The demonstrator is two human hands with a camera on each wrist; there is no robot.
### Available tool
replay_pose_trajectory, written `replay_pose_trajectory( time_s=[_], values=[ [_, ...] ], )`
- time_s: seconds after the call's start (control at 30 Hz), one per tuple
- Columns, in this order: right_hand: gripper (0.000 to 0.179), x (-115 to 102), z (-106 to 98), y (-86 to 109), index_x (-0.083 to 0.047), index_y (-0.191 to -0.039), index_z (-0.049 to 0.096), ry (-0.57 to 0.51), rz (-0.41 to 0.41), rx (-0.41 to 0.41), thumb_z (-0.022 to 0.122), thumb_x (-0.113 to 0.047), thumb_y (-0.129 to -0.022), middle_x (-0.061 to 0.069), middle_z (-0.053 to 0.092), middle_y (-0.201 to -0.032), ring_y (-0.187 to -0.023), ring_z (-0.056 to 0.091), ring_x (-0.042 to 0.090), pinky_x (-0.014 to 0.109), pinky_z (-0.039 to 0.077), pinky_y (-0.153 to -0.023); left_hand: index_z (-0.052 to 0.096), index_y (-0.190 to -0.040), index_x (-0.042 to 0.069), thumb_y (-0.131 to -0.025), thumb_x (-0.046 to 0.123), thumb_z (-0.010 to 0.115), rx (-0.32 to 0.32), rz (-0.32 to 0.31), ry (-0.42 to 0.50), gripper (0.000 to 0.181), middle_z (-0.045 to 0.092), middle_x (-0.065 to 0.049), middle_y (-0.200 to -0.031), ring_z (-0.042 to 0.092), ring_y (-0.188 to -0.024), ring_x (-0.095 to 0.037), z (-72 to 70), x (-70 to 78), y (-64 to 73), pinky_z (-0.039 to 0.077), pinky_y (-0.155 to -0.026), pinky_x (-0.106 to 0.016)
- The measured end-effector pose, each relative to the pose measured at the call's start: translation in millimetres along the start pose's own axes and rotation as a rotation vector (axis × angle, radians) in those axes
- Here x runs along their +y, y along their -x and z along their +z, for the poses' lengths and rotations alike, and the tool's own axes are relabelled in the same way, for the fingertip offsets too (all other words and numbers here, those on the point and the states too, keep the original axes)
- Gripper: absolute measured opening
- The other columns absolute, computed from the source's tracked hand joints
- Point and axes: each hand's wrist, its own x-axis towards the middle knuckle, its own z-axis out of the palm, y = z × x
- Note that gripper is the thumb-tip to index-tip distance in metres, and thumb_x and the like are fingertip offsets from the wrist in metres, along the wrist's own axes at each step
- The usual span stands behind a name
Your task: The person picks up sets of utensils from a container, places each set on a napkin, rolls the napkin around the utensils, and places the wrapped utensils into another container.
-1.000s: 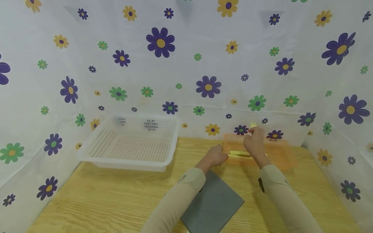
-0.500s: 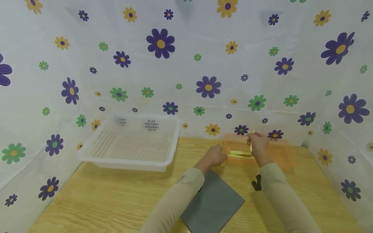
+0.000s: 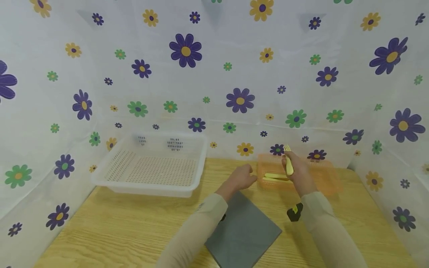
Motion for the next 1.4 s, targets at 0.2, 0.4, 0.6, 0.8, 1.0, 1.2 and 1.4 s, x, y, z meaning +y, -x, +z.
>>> replay_pose_trajectory(
  time_s=[0.2,0.4,0.6,0.8,1.0,1.2,1.4],
  values=[
    [0.056,8,0,-3.3,-0.006,-0.154,0.024,0.002,-0.015,-0.128,0.047,-0.02,-0.105,0.004,0.067,-0.077,-0.054,0.062,0.008,0.016,0.052,-0.052,0.056,-0.13,-0.003,-0.098,0.02,0.054,-0.014,0.033,-0.016,0.039,0.06,-0.018,-0.132,0.06,-0.117,-0.03,-6.0,-3.9,8.3,0.05,-0.095,-0.04],
    [0.056,17,2,3.3,-0.001,-0.156,0.02,0.133,-0.075,-0.148,0.04,-0.021,-0.107,0.001,0.07,-0.079,-0.062,0.063,0.009,0.018,0.053,-0.058,0.057,-0.129,-0.001,-0.098,0.019,0.053,-0.015,0.039,-0.033,0.037,0.062,-0.017,-0.128,0.062,-0.095,-0.022,-12.3,-11.8,17.7,0.052,-0.084,-0.038],
    [0.052,20,2,9.3,0.002,-0.155,0.017,0.127,-0.075,-0.183,0.031,-0.014,-0.107,0.004,0.07,-0.083,-0.076,0.07,0.012,0.021,0.057,-0.072,0.057,-0.129,-0.001,-0.099,0.019,0.053,-0.034,0.067,-0.057,0.037,0.061,-0.018,-0.13,0.06,-0.088,-0.019,-16.5,-15.7,25.0,0.052,-0.081,-0.037],
    [0.053,30,5,17.1,0.002,-0.155,0.019,0.236,-0.113,-0.275,0.034,-0.015,-0.108,-0.002,0.07,-0.095,-0.092,0.069,0.01,0.023,0.055,-0.083,0.058,-0.127,0.001,-0.097,0.019,0.056,-0.034,0.083,-0.115,0.035,0.063,-0.016,-0.127,0.055,-0.078,-0.016,-16.4,-17.4,31.9,0.05,-0.078,-0.034],
    [0.053,42,11,24.1,0.007,-0.153,0.016,0.279,-0.142,-0.332,0.033,-0.016,-0.108,-0.002,0.067,-0.095,-0.087,0.068,0.009,0.022,0.056,-0.081,0.059,-0.124,0.002,-0.097,0.021,0.057,-0.031,0.081,-0.185,0.033,0.066,-0.013,-0.12,0.055,-0.075,-0.015,-15.0,-17.6,41.3,0.051,-0.076,-0.035],
    [0.052,55,15,32.6,0.009,-0.152,0.018,0.297,-0.211,-0.27,0.035,-0.007,-0.106,0.003,0.065,-0.095,-0.086,0.07,0.011,0.026,0.056,-0.085,0.059,-0.124,0.002,-0.097,0.021,0.057,-0.024,0.07,-0.166,0.033,0.068,-0.013,-0.113,0.055,-0.073,-0.015,-18.6,-17.9,53.7,0.05,-0.071,-0.034],
    [0.054,70,19,40.1,0.008,-0.148,0.017,0.413,-0.347,-0.238,0.041,0.002,-0.1,0.024,0.062,-0.116,-0.091,0.072,0.018,0.032,0.056,-0.085,0.059,-0.122,0.002,-0.095,0.02,0.056,-0.011,0.05,-0.168,0.032,0.068,-0.011,-0.11,0.057,-0.074,-0.015,-20.2,-23.7,66.0,0.05,-0.07,-0.034]
  ],
)
